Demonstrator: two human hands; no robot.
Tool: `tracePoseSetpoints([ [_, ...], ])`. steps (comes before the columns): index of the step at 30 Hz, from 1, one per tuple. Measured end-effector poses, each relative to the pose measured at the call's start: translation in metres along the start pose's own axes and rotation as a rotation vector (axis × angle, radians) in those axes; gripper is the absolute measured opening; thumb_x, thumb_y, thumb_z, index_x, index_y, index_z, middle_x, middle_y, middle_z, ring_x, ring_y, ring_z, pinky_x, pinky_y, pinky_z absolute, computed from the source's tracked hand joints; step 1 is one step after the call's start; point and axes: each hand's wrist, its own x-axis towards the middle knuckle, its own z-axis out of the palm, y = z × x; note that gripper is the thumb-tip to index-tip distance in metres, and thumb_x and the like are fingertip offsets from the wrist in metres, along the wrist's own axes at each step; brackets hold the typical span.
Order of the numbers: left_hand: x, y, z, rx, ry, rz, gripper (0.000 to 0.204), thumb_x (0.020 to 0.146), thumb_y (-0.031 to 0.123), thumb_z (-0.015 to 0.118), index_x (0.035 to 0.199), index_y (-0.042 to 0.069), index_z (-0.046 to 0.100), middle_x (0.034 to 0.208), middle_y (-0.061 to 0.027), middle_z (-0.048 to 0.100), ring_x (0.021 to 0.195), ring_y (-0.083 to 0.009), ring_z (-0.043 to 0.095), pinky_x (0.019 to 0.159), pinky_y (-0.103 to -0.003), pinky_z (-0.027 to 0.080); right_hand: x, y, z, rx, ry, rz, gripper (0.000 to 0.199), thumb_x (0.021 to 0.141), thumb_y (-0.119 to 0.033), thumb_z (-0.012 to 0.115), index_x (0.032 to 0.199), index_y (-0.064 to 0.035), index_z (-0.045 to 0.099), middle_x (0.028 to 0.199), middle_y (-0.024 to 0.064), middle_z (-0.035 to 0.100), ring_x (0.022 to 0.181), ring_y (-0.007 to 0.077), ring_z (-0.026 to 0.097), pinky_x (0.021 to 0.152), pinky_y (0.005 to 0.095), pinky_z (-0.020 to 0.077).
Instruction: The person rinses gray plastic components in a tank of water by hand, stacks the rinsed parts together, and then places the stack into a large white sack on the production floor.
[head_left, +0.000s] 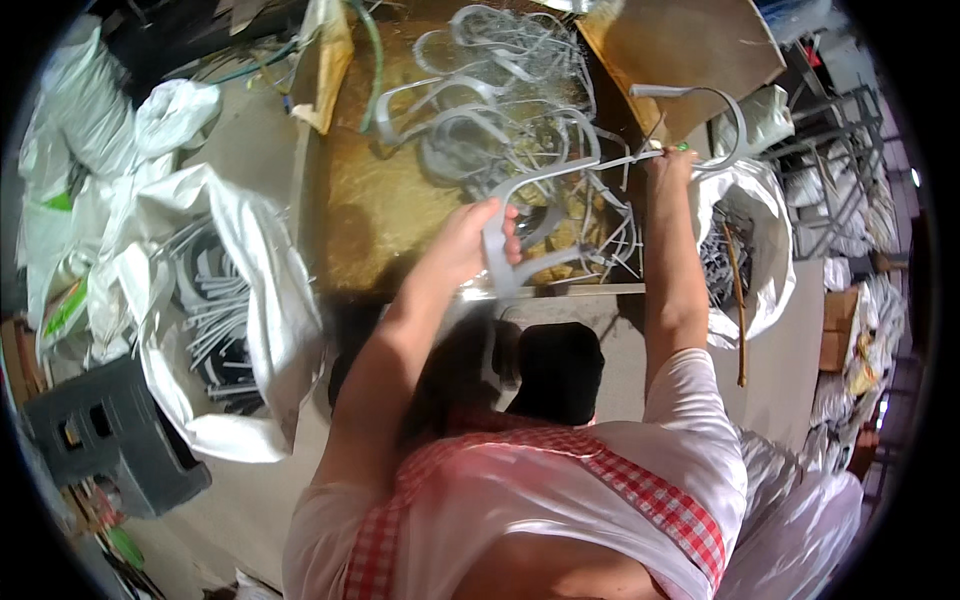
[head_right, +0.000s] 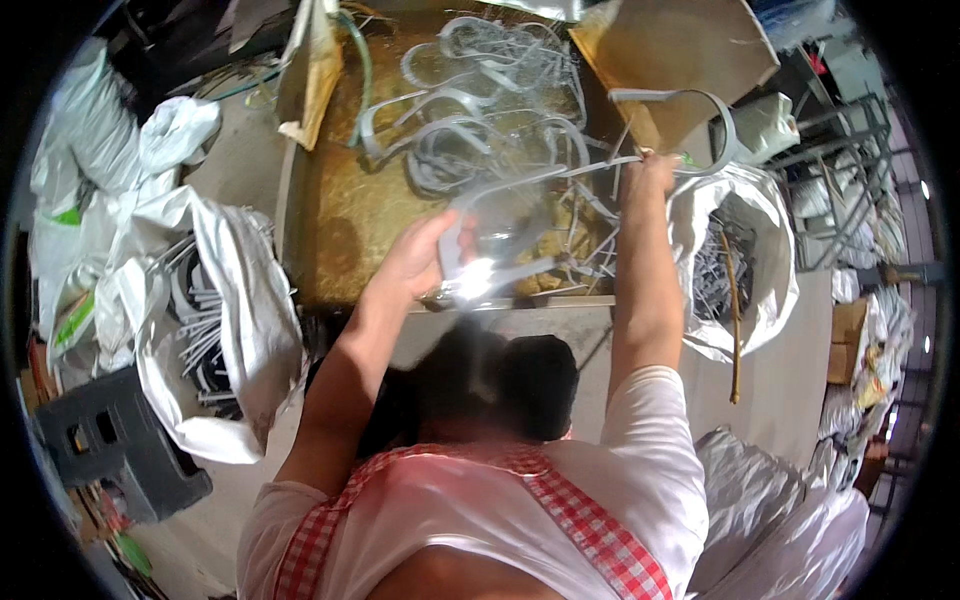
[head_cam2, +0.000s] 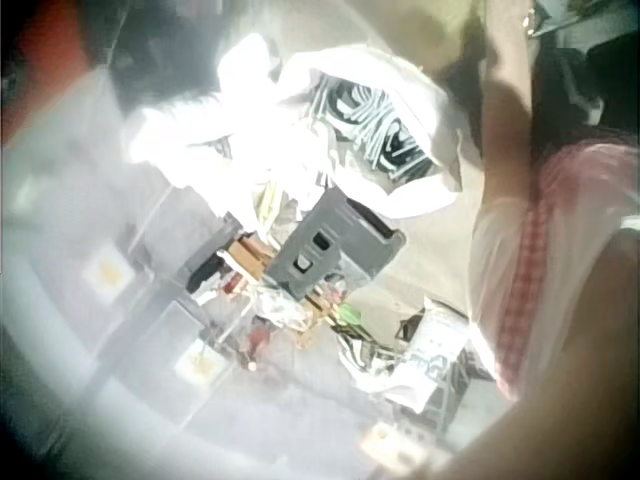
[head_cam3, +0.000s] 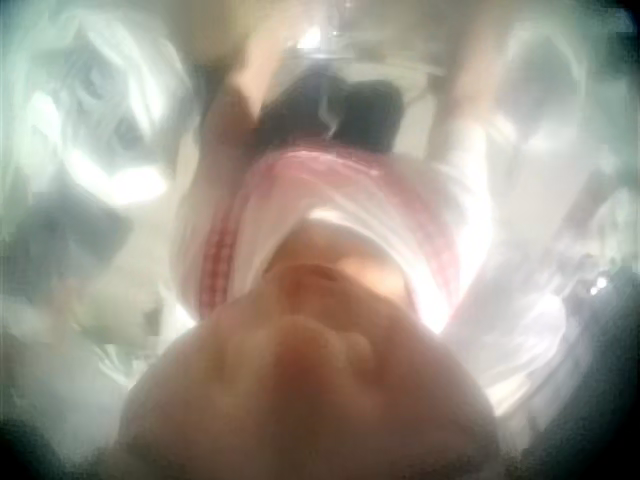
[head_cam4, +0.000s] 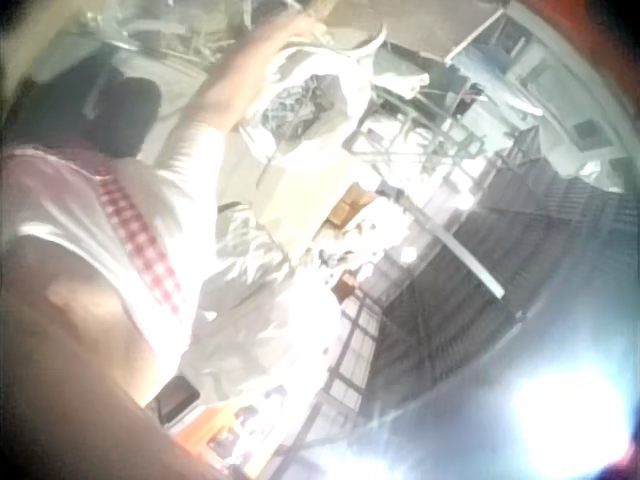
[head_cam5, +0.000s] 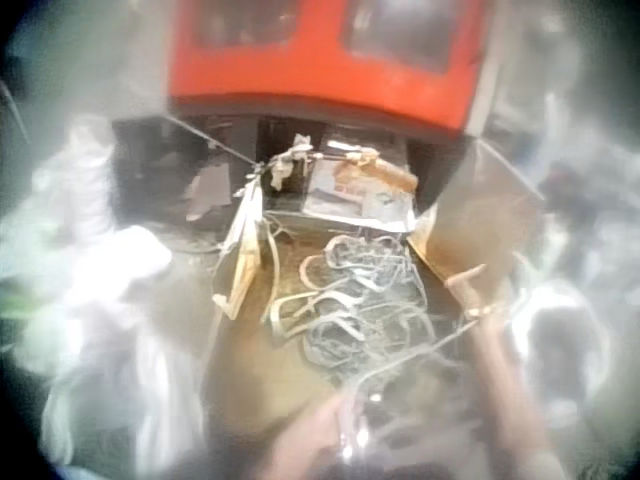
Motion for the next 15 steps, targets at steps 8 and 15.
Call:
tracePoseSetpoints([
  [8,-0.013,0.012,-0.003,1.008,0.014,0.512,0.021,0.091,0.02,0.042,0.091,0.003,0.054,0.061,-0.0008,0.049,0.048,-0.0074,0.046,0.044,-0.022,0.038,0.036,0.03,-0.004,-0.292,-0.196,0.055,0.035,0.091,-0.037,0.037,0.095,-0.0046,0.049,0.072,0.0082,0.051,0.051,0.019,0.045,0.043,0.0314,0.0382],
  [15,-0.016,0.032,-0.026,0.115,0.222,0.269,0.035,0.092,0.034,0.042,0.102,0.003,0.054,0.067,-0.0027,0.051,0.053,-0.0134,0.048,0.052,-0.027,0.042,0.09,-0.137,-0.078,-0.67,0.071,-0.409,0.041,0.084,-0.036,0.054,0.073,0.0035,0.051,0.061,0.0112,0.054,0.047,0.0208,0.05,0.043,0.0344,0.041],
])
